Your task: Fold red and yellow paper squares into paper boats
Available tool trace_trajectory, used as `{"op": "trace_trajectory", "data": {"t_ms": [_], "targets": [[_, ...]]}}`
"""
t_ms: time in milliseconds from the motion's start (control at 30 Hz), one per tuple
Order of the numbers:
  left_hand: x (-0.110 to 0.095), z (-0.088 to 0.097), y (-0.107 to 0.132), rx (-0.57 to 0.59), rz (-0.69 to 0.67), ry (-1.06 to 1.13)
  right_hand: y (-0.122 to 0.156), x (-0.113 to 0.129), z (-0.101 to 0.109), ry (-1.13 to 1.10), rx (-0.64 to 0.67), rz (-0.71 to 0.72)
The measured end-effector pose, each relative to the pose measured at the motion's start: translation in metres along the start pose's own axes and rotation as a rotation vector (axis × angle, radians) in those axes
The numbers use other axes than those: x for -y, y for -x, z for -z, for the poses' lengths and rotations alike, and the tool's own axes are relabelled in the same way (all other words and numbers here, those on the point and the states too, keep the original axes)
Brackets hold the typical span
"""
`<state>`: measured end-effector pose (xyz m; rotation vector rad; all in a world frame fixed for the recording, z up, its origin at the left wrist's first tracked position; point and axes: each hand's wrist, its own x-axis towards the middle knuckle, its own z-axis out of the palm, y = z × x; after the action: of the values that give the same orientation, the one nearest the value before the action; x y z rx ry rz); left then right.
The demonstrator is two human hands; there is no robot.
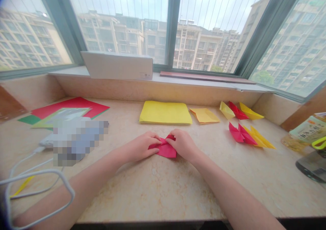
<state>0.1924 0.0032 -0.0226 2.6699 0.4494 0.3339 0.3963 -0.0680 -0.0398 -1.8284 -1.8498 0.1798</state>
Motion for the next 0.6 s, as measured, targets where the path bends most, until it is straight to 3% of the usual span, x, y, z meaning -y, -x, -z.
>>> {"op": "trace_trajectory", "data": {"t_ms": [600], "targets": [[0.004,-0.003,-0.003,0.011,-0.057,-0.061,-0.01,0.015,0.008,0.246,0.113,-0.011]]}}
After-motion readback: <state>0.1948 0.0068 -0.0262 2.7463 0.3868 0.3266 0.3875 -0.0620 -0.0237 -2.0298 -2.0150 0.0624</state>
